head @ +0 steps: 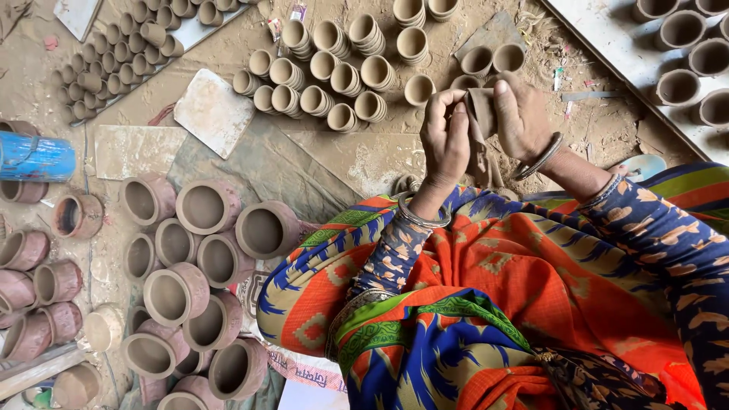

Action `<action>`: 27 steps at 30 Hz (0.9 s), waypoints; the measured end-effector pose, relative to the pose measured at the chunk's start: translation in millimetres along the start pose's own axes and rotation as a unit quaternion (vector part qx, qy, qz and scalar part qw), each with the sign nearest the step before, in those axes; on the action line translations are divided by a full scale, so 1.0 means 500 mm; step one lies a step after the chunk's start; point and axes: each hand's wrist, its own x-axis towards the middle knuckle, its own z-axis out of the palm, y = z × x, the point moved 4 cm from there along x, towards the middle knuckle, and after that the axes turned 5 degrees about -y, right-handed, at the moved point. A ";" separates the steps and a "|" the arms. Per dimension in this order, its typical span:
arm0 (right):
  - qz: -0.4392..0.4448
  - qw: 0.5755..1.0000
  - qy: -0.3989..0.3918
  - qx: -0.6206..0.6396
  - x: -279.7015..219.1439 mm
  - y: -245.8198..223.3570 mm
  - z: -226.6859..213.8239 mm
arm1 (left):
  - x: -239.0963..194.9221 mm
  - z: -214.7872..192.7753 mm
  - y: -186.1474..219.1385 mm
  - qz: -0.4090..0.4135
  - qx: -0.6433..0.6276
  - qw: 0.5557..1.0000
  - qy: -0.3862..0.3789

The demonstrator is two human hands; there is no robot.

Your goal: Forming small clay pots (diyas) by hand.

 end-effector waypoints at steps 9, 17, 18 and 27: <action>-0.062 0.998 0.024 -0.013 0.001 -0.041 0.004 | 0.004 0.017 0.037 0.044 0.023 0.999 0.010; -0.126 0.985 -0.011 -0.114 -0.004 -0.063 0.022 | -0.008 0.027 -0.060 -0.195 -0.394 0.897 0.028; -0.131 0.983 -0.015 -0.126 -0.005 -0.062 0.024 | -0.014 0.027 -0.086 -0.222 -0.414 0.882 0.041; -0.154 0.987 -0.048 -0.011 -0.040 -0.055 0.007 | -0.019 0.030 0.177 0.075 -0.033 0.991 -0.102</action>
